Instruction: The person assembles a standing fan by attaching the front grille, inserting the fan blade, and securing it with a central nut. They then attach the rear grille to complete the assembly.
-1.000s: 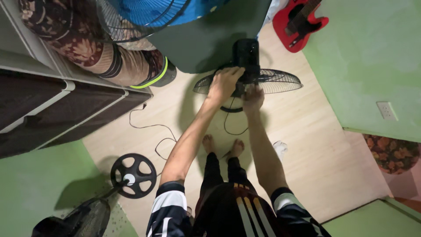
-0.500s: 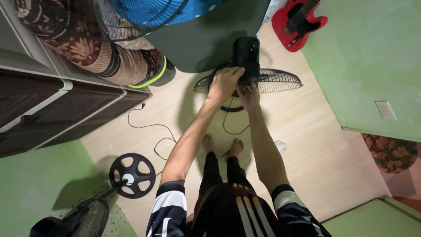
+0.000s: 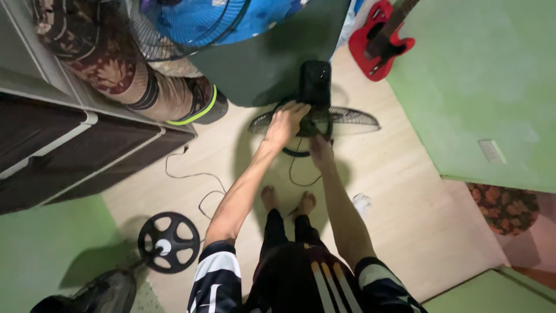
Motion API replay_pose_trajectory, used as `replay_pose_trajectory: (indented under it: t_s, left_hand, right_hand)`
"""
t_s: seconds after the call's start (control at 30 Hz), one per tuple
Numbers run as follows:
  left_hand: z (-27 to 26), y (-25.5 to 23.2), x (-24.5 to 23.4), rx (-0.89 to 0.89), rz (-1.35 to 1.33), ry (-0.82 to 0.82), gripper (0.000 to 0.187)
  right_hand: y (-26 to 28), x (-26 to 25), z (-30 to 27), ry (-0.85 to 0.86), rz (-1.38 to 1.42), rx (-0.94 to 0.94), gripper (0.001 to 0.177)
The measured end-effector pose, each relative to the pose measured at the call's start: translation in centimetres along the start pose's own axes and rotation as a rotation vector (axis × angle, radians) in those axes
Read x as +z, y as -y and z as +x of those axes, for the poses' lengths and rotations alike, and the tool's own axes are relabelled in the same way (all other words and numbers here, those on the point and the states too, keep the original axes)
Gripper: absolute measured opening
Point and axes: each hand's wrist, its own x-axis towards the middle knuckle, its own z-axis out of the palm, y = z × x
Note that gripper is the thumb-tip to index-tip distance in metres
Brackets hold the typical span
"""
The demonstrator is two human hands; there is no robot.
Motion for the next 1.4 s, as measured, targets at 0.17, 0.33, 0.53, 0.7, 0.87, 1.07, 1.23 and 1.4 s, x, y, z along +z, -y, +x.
replay_pose_trajectory:
  t_s: [0.17,0.33,0.53,0.7,0.87,1.07,1.23,1.4]
  left_hand:
    - [-0.8,-1.2,-0.5,-0.094,-0.051,0.066,0.061]
    - [-1.4,-1.3,-0.4,-0.087,-0.049,0.031,0.061]
    - [-1.8,-0.9,-1.0,-0.086,-0.023,0.054,0.064]
    - [-1.9,-1.5,-2.0,-0.142,-0.114,0.112,0.064]
    - [-0.7,-3.6,-4.9,-0.215,-0.154,0.135,0.06]
    - [1.3,-4.7,-8.4,-0.188,-0.253,0.038,0.046]
    - [3.1,-4.1,-11.1,-0.215,-0.318,-0.029,0.025]
    - [4.9,-2.9,-12.9,-0.458,-0.727,-0.053,0.023]
  right_hand:
    - [0.3,-0.1,-0.7,0.226,0.015,0.03,0.037]
    - [0.2,0.8,3.1,0.418,0.143,-0.079,0.027]
    - [0.1,1.5,3.1,0.276,0.045,-0.035,0.033]
    - [0.1,-0.4,-0.9,0.013,-0.127,0.162,0.039]
    - [2.7,-2.6,-6.4,0.026,0.034,0.141,0.013]
    - [9.9,-4.8,-14.4,0.041,-0.28,0.136,0.041]
    - [17.7,-5.0,-19.6,-0.282,-0.628,-0.305,0.024]
    - [22.1,-1.9,-20.7,-0.237,-0.836,-0.413,0.034]
